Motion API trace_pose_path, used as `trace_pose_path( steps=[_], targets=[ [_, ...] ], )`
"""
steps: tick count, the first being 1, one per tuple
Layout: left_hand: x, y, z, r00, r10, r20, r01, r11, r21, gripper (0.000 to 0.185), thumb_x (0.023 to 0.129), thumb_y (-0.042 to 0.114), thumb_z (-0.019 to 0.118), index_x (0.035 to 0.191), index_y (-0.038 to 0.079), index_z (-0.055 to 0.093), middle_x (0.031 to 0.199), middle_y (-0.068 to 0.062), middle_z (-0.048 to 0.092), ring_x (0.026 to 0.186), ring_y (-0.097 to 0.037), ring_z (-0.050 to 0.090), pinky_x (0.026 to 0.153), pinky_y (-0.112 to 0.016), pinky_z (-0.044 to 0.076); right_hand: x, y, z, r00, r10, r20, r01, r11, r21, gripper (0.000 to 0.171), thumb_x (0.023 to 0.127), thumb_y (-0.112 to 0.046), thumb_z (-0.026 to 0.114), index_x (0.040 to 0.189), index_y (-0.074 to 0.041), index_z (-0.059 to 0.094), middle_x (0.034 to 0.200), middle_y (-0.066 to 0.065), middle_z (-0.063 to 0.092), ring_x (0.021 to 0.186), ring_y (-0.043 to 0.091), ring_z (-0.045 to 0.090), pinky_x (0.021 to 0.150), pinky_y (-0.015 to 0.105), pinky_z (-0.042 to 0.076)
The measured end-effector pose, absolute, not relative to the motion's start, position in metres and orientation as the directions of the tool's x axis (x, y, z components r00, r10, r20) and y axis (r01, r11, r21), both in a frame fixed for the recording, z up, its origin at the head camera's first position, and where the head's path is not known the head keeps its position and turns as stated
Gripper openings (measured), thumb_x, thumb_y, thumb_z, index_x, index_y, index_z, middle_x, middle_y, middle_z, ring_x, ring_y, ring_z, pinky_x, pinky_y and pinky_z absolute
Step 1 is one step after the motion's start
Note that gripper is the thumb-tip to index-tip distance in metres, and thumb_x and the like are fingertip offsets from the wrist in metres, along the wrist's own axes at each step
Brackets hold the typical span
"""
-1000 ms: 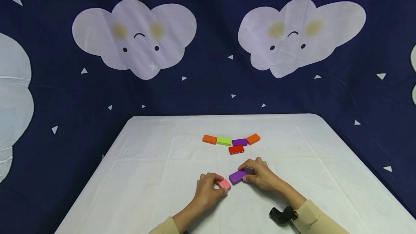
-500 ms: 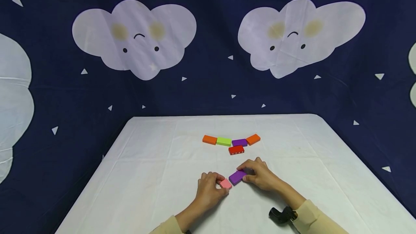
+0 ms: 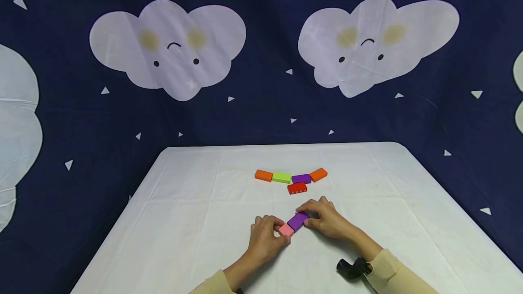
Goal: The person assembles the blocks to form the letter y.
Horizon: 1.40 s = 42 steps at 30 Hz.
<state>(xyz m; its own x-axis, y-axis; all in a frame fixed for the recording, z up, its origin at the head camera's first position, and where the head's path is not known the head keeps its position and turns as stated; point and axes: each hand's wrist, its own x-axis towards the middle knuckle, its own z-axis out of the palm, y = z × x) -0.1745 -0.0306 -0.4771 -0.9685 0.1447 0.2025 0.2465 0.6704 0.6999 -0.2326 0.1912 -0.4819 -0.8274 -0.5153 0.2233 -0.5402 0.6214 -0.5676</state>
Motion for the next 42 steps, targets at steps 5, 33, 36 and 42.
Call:
trace_pose_path(
  steps=[5,33,36,42],
  targets=[
    [-0.174,-0.030,-0.477,-0.966,0.140,0.217,0.254,0.669,0.699,0.034,0.066,0.026,0.082,0.093,0.012,0.065,0.081,0.002,0.058,0.078,-0.007,0.039,0.069,-0.026,0.026,-0.232,0.191,-0.481,-0.835,-0.505,0.219,-0.530,0.629,-0.569,0.038,0.079,-0.020,0.073,0.116,-0.025,0.066,0.115,-0.007,0.067,0.088,0.012,0.040,0.076,0.030,0.024],
    [-0.183,-0.052,-0.477,-0.939,0.245,0.241,0.341,0.568,0.749,0.031,0.073,0.017,0.075,0.104,0.013,0.072,0.097,0.001,0.071,0.083,-0.006,0.041,0.076,-0.028,0.028,-0.213,0.172,-0.481,-0.936,-0.205,0.285,-0.334,0.771,-0.543,0.044,0.067,-0.033,0.081,0.108,-0.020,0.071,0.102,-0.004,0.070,0.079,0.012,0.040,0.072,0.030,0.025],
    [-0.183,-0.053,-0.477,-0.936,0.249,0.249,0.349,0.567,0.746,0.030,0.072,0.017,0.075,0.102,0.014,0.073,0.096,0.001,0.071,0.082,-0.006,0.041,0.076,-0.028,0.028,-0.211,0.169,-0.480,-0.945,-0.186,0.270,-0.308,0.781,-0.543,0.042,0.068,-0.033,0.081,0.107,-0.020,0.071,0.102,-0.003,0.069,0.079,0.012,0.040,0.071,0.030,0.024],
    [-0.185,-0.051,-0.478,-0.932,0.260,0.254,0.360,0.570,0.739,0.028,0.072,0.016,0.075,0.100,0.014,0.073,0.093,0.001,0.070,0.081,-0.006,0.040,0.075,-0.029,0.028,-0.210,0.166,-0.479,-0.952,-0.174,0.251,-0.288,0.786,-0.547,0.040,0.068,-0.031,0.081,0.106,-0.020,0.072,0.101,-0.002,0.069,0.080,0.013,0.041,0.071,0.030,0.024]
  ],
)
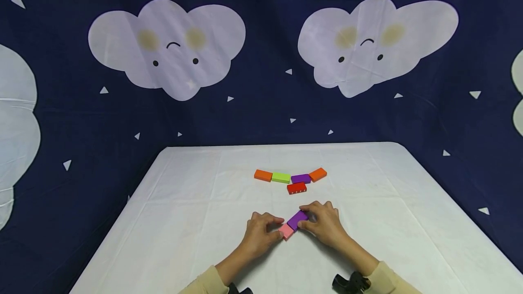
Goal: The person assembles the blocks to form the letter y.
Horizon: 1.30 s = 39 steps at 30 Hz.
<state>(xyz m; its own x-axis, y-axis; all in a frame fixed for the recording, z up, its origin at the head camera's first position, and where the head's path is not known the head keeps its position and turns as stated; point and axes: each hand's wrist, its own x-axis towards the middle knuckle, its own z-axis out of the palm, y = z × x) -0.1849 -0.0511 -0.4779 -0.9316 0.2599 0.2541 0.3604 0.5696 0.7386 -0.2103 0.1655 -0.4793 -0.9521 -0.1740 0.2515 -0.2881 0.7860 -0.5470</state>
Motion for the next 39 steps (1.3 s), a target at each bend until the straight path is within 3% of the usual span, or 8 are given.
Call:
trace_pose_path(
  steps=[21,39],
  targets=[
    [-0.183,-0.043,-0.479,-0.933,0.229,0.279,0.361,0.609,0.706,0.023,0.071,0.015,0.075,0.094,0.014,0.074,0.087,0.002,0.069,0.080,-0.006,0.040,0.072,-0.026,0.028,-0.214,0.167,-0.483,-0.920,-0.236,0.312,-0.377,0.750,-0.543,0.039,0.071,-0.026,0.079,0.108,-0.018,0.072,0.097,-0.007,0.068,0.080,0.010,0.039,0.072,0.028,0.024],
    [-0.179,-0.039,-0.480,-0.926,0.223,0.304,0.375,0.634,0.676,0.023,0.070,0.019,0.076,0.093,0.014,0.074,0.085,0.001,0.068,0.081,-0.007,0.042,0.069,-0.024,0.027,-0.217,0.170,-0.483,-0.917,-0.286,0.277,-0.396,0.730,-0.558,0.040,0.074,-0.027,0.077,0.113,-0.020,0.069,0.102,-0.009,0.068,0.081,0.008,0.038,0.073,0.028,0.025]
  ],
)
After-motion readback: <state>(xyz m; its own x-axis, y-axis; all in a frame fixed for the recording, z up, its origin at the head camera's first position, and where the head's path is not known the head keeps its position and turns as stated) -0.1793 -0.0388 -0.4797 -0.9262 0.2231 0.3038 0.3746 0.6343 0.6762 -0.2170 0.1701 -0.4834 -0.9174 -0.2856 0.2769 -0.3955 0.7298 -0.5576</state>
